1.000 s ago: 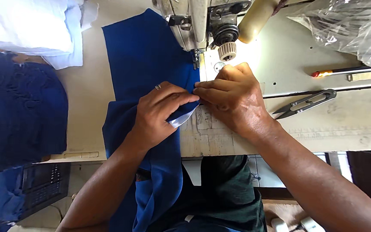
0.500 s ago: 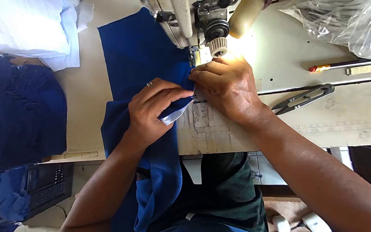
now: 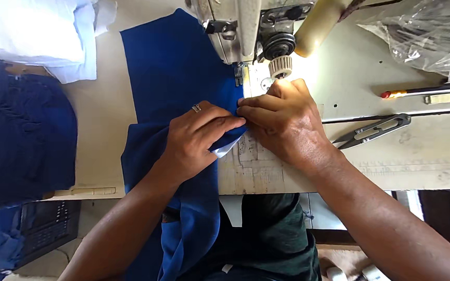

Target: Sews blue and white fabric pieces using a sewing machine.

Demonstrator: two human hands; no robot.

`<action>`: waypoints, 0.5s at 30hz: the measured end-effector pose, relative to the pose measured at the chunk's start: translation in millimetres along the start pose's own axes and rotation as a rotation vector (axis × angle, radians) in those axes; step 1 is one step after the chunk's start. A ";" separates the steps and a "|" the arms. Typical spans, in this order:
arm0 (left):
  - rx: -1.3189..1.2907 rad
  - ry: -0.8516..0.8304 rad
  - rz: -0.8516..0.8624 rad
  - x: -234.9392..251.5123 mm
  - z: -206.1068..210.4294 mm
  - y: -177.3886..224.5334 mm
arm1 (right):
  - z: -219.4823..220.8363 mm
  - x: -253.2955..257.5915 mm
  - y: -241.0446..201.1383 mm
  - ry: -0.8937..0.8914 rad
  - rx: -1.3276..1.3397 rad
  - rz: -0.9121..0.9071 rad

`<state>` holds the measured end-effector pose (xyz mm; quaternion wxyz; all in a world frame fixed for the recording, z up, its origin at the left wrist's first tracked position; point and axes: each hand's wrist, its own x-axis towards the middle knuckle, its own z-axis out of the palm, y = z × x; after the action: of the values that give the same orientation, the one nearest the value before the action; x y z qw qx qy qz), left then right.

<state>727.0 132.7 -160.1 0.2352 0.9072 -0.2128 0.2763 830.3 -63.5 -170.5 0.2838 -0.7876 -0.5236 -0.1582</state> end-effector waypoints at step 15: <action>0.005 0.090 -0.326 5.4 8.8 14.3 | 5.7 12.3 12.6 -0.003 0.067 0.057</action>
<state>727.3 115.1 -158.9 0.2839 0.9170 -0.0512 0.2754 846.5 -54.6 -171.8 0.3136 -0.7925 -0.5063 -0.1313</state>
